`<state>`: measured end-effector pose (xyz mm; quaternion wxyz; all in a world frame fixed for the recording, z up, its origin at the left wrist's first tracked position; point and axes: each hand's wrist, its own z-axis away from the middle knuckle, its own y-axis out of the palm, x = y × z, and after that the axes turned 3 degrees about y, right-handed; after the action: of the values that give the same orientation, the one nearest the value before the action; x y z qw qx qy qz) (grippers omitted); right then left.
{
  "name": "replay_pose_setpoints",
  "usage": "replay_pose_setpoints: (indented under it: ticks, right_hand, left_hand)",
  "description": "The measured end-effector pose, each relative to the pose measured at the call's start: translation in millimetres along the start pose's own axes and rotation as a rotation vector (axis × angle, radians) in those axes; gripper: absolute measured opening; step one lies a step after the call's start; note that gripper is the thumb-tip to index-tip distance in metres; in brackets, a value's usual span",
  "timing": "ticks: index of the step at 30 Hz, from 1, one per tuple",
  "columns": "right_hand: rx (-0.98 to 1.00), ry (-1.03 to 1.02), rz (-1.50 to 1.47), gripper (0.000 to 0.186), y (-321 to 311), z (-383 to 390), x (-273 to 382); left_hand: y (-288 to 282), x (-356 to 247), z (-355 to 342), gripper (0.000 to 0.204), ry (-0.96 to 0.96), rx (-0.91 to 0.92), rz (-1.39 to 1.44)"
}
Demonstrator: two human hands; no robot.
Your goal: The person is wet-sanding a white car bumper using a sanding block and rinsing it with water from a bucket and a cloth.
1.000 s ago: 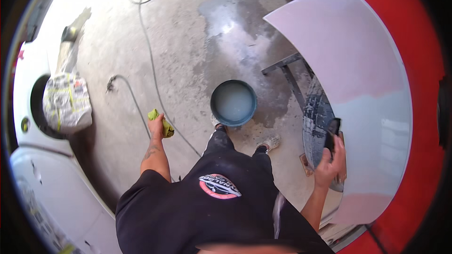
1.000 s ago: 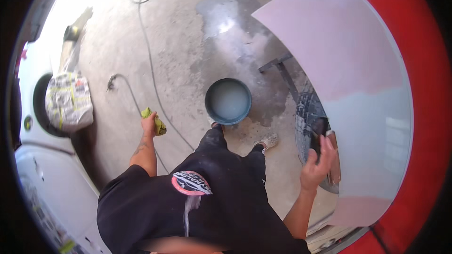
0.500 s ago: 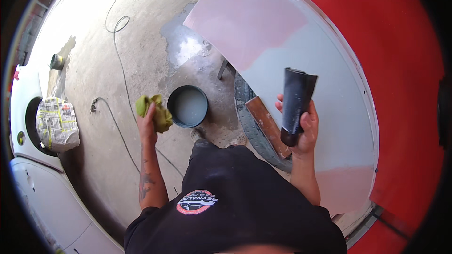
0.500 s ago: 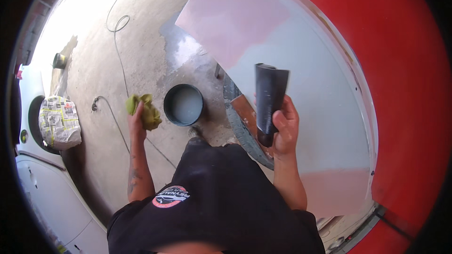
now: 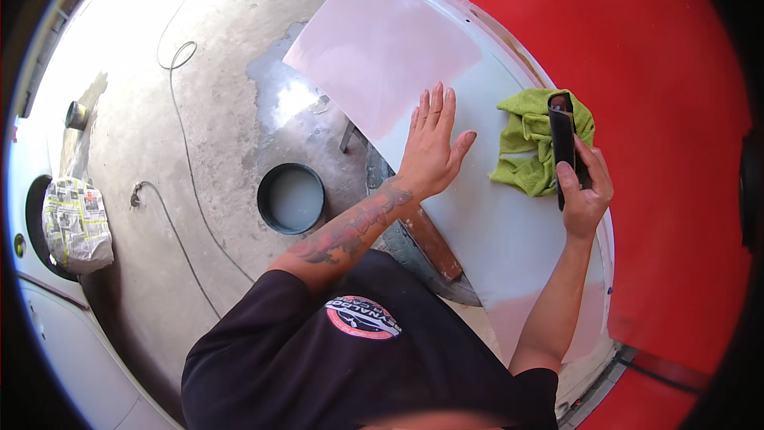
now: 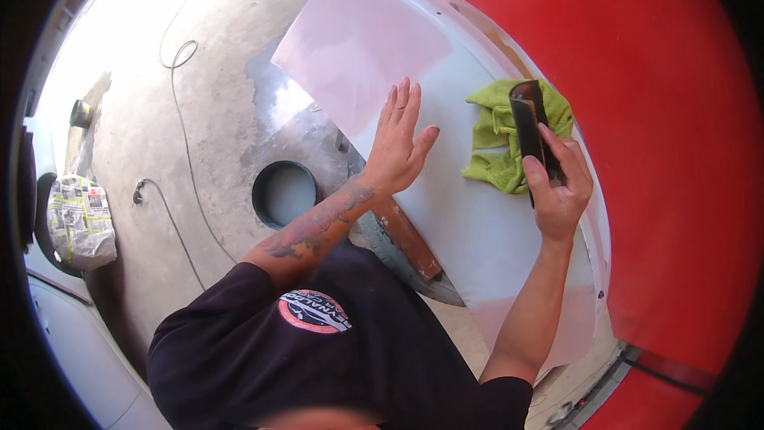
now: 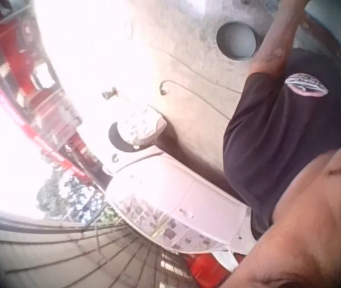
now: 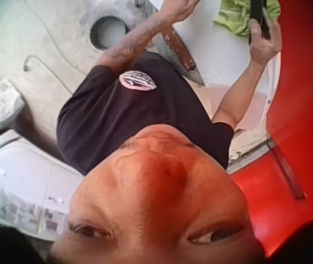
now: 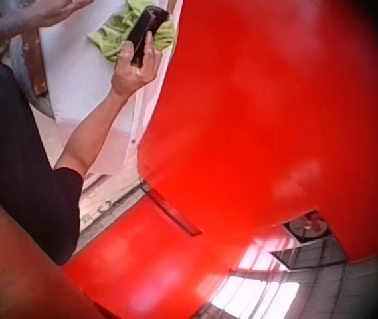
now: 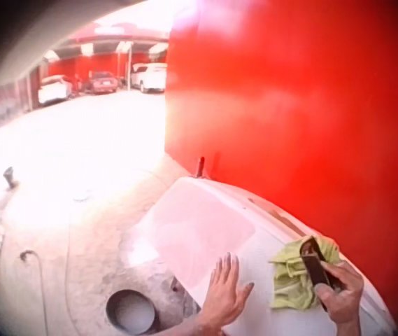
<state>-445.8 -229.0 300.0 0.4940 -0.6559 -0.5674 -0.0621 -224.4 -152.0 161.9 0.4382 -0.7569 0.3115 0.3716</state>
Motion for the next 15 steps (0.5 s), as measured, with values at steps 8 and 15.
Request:
replay_pose_setpoints:
  ticks: [8,15]
  right_hand:
    - [-0.072,0.105,-0.154,0.051,-16,2,-59]
    - [-0.041,0.228,-0.246,0.056,-17,-2,-54]
  left_hand:
    - [-30,113,-153,0.098,-0.382,-0.390,-0.238]
    - [-110,195,-236,0.102,-0.556,-0.454,-0.174]
